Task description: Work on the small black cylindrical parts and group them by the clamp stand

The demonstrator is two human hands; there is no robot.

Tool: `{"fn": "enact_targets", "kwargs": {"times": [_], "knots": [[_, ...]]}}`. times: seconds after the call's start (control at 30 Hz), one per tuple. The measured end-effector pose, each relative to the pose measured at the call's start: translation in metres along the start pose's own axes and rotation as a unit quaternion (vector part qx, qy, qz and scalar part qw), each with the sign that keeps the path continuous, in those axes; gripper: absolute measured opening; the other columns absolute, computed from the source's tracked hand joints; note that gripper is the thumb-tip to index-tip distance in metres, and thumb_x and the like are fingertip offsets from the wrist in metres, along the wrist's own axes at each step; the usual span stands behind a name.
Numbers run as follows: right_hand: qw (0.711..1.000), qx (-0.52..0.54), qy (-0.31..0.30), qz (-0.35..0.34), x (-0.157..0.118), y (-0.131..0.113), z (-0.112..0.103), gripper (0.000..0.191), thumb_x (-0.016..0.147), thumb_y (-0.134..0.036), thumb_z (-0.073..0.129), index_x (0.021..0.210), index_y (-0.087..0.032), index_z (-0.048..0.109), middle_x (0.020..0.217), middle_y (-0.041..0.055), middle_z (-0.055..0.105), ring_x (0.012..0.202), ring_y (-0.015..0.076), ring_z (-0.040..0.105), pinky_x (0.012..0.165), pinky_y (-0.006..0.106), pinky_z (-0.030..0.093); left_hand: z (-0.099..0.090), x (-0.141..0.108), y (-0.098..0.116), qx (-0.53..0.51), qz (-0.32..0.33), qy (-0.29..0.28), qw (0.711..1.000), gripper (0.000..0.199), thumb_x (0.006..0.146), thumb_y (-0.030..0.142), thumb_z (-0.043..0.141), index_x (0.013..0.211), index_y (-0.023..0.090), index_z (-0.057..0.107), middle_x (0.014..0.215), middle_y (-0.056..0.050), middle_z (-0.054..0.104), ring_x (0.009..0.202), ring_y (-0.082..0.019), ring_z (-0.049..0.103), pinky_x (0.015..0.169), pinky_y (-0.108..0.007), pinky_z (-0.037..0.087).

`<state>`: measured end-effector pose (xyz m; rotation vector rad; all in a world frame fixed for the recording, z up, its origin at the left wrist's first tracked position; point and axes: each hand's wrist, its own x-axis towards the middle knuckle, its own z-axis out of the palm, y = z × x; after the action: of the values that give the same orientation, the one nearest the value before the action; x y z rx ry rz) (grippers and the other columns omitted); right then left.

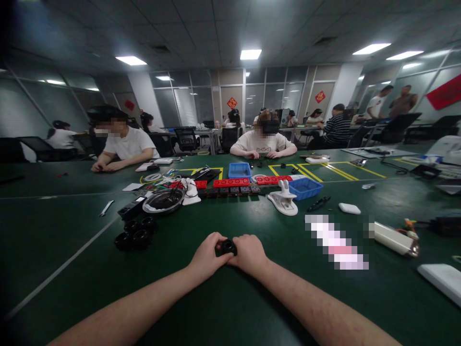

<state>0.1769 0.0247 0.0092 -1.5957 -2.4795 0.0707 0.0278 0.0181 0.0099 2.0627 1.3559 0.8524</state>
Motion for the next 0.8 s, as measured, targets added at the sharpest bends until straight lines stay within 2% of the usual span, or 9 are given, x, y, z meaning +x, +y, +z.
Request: {"fn": "enact_targets", "kwargs": {"times": [0.13, 0.27, 0.5, 0.67, 0.8], "knots": [[0.998, 0.055, 0.035, -0.006, 0.004, 0.006, 0.005, 0.045, 0.058, -0.058, 0.053, 0.077, -0.017, 0.05, 0.076, 0.0057, 0.054, 0.071, 0.0204, 0.049, 0.058, 0.028, 0.032, 0.0, 0.007, -0.008, -0.021, 0.006, -0.022, 1.0, 0.027, 0.059, 0.023, 0.062, 0.083, 0.018, 0.051, 0.078, 0.001, 0.047, 0.068, -0.013, 0.044, 0.059, -0.023, 0.035], [0.987, 0.139, 0.005, -0.081, 0.007, 0.016, 0.008, 0.055, 0.052, -0.057, 0.059, 0.092, -0.019, 0.049, 0.085, 0.0043, 0.052, 0.079, 0.0199, 0.046, 0.065, 0.029, 0.033, -0.003, 0.012, -0.014, -0.053, 0.025, -0.053, 0.997, 0.029, 0.059, 0.024, 0.063, 0.085, 0.019, 0.052, 0.082, 0.0, 0.048, 0.07, -0.014, 0.044, 0.061, -0.023, 0.035], [0.956, 0.235, -0.072, -0.161, 0.015, 0.03, 0.002, 0.032, 0.069, -0.041, 0.054, 0.091, -0.018, 0.053, 0.082, 0.0027, 0.051, 0.079, 0.0165, 0.044, 0.07, 0.028, 0.032, -0.006, 0.015, -0.014, -0.065, 0.044, -0.075, 0.994, 0.029, 0.061, 0.024, 0.062, 0.089, 0.02, 0.055, 0.083, -0.001, 0.05, 0.074, -0.015, 0.046, 0.066, -0.024, 0.037], [0.94, 0.268, -0.109, -0.182, 0.018, 0.036, -0.003, 0.028, 0.071, -0.037, 0.053, 0.092, -0.018, 0.054, 0.086, 0.0026, 0.052, 0.082, 0.0166, 0.044, 0.073, 0.029, 0.033, -0.007, 0.013, -0.014, -0.071, 0.059, -0.08, 0.993, 0.029, 0.063, 0.022, 0.061, 0.091, 0.021, 0.055, 0.088, -0.001, 0.052, 0.078, -0.015, 0.047, 0.066, -0.024, 0.036], [0.934, 0.282, -0.113, -0.186, 0.019, 0.038, -0.003, 0.026, 0.071, -0.035, 0.053, 0.091, -0.017, 0.055, 0.085, 0.0021, 0.052, 0.082, 0.0158, 0.045, 0.073, 0.027, 0.033, -0.008, 0.013, -0.014, -0.075, 0.063, -0.083, 0.992, 0.028, 0.063, 0.023, 0.061, 0.091, 0.021, 0.055, 0.086, 0.0, 0.052, 0.076, -0.014, 0.046, 0.064, -0.023, 0.035]]}}
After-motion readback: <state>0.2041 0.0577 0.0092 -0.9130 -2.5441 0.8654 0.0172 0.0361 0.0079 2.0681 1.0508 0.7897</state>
